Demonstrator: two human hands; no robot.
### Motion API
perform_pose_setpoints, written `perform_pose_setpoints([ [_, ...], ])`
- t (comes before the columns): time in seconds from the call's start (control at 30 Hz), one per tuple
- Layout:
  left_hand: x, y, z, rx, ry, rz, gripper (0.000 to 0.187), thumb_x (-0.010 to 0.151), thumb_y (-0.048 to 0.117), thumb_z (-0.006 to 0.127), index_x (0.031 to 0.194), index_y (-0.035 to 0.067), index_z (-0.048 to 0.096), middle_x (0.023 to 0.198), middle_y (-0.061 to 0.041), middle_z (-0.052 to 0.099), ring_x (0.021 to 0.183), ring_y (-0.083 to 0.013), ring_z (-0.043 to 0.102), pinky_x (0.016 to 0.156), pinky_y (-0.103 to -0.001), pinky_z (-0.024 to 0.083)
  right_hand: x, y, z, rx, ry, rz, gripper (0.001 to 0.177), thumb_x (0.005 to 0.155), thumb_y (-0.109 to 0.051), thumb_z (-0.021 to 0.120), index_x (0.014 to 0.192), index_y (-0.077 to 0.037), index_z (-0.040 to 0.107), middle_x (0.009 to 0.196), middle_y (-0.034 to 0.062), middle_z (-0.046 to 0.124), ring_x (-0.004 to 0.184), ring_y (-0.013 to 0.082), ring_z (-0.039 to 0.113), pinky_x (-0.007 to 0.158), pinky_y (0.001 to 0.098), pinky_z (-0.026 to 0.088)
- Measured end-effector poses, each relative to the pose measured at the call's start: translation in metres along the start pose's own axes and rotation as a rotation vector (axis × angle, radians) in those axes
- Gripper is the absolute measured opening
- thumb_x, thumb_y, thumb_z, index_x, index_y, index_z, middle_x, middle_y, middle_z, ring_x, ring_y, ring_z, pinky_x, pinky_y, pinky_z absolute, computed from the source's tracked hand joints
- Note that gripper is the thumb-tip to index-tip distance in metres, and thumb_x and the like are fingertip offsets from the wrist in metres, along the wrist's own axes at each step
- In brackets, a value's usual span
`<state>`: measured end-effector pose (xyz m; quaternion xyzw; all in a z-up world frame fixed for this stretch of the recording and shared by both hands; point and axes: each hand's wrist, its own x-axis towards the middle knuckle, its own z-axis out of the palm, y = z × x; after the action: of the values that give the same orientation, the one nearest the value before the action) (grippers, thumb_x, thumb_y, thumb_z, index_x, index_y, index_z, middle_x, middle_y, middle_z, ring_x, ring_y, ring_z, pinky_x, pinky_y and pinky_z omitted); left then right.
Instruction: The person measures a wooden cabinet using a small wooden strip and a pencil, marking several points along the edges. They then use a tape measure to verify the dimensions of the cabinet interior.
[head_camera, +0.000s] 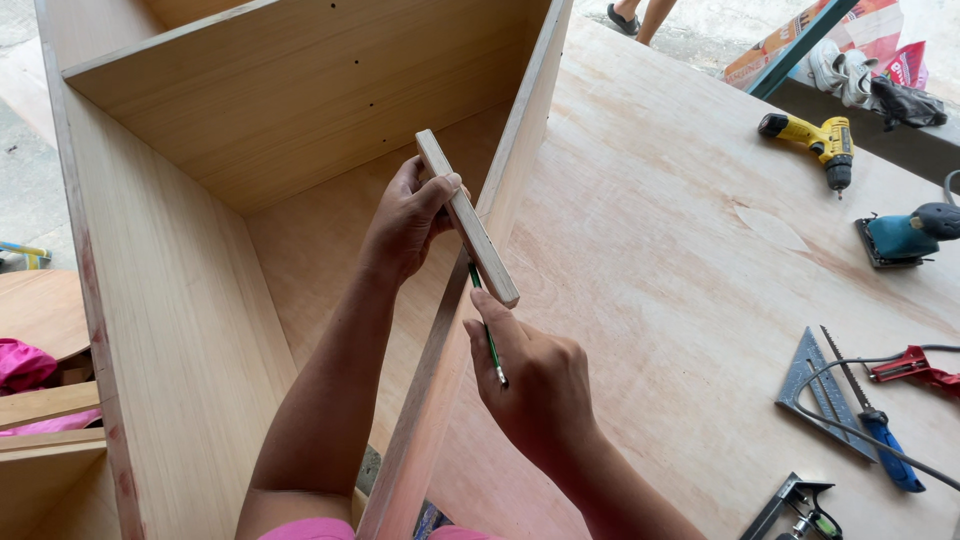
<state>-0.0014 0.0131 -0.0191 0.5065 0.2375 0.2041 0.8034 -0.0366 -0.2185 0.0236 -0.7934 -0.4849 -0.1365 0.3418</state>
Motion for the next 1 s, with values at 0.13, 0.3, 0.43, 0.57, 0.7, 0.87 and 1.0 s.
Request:
perform_pose_setpoints([
  [0.13,-0.003,0.004,0.003,-0.005,-0.014,0.0,0.034,0.086,0.018,0.065,0.115,0.006,0.052,0.091,-0.008,0.059,0.081,-0.0151,0.06,0.066,-0.031,0.056,0.003,0.005,0.009,-0.044,-0.002,0.015,0.031,0.101,-0.022,0.065,0.128,-0.007,0.069,0.059,0.0056,0.065,0.041,0.0226,0.053,0.038,0.0382,0.039],
  [0.3,-0.001,0.001,0.001,0.007,0.006,-0.011,0.036,0.086,0.02,0.066,0.117,0.008,0.053,0.094,-0.006,0.059,0.083,-0.0137,0.061,0.068,-0.031,0.058,0.002,0.002,0.006,-0.017,0.001,0.037,0.03,0.1,-0.023,0.065,0.126,-0.008,0.07,0.067,0.0075,0.071,0.045,0.0257,0.06,0.041,0.04,0.042],
  [0.43,-0.002,0.003,0.002,0.001,-0.008,-0.005,0.035,0.086,0.019,0.065,0.116,0.006,0.052,0.092,-0.009,0.061,0.078,-0.0155,0.061,0.064,-0.031,0.057,0.003,0.004,0.009,-0.057,-0.009,0.041,0.034,0.1,-0.025,0.066,0.131,-0.011,0.068,0.073,0.0124,0.074,0.047,0.0317,0.061,0.04,0.0437,0.043],
  [0.57,-0.005,0.006,0.003,0.001,0.006,-0.025,0.033,0.085,0.019,0.064,0.114,0.007,0.053,0.092,-0.008,0.061,0.081,-0.0152,0.062,0.067,-0.031,0.057,-0.006,-0.011,-0.02,0.032,-0.019,0.046,0.024,0.1,-0.021,0.063,0.118,-0.006,0.068,0.075,0.0064,0.071,0.05,0.0281,0.059,0.042,0.0397,0.041],
  [0.7,-0.006,0.003,0.002,-0.014,-0.005,-0.015,0.024,0.089,0.019,0.064,0.107,0.008,0.052,0.09,-0.009,0.063,0.079,-0.0161,0.062,0.066,-0.029,0.055,-0.017,-0.019,-0.038,0.153,0.049,0.023,0.021,0.099,-0.014,0.062,0.117,-0.004,0.068,0.079,0.0058,0.067,0.053,0.021,0.057,0.045,0.0335,0.042],
  [0.87,-0.013,0.008,0.006,-0.005,0.001,-0.028,0.02,0.089,0.019,0.064,0.102,0.01,0.052,0.085,-0.007,0.061,0.074,-0.0143,0.059,0.063,-0.028,0.054,-0.026,-0.031,-0.052,0.292,0.133,0.01,0.013,0.097,-0.012,0.065,0.105,-0.003,0.07,0.085,0.0084,0.072,0.065,0.0185,0.069,0.051,0.0287,0.051],
  [1.0,-0.019,0.004,0.008,0.058,0.057,0.012,0.029,0.087,0.026,0.064,0.108,0.011,0.051,0.091,-0.002,0.051,0.081,-0.0112,0.054,0.066,-0.031,0.057,-0.041,-0.039,-0.06,0.374,0.135,0.049,0.013,0.099,-0.013,0.062,0.107,-0.007,0.07,0.089,0.0064,0.068,0.065,0.0147,0.065,0.054,0.0263,0.049],
])
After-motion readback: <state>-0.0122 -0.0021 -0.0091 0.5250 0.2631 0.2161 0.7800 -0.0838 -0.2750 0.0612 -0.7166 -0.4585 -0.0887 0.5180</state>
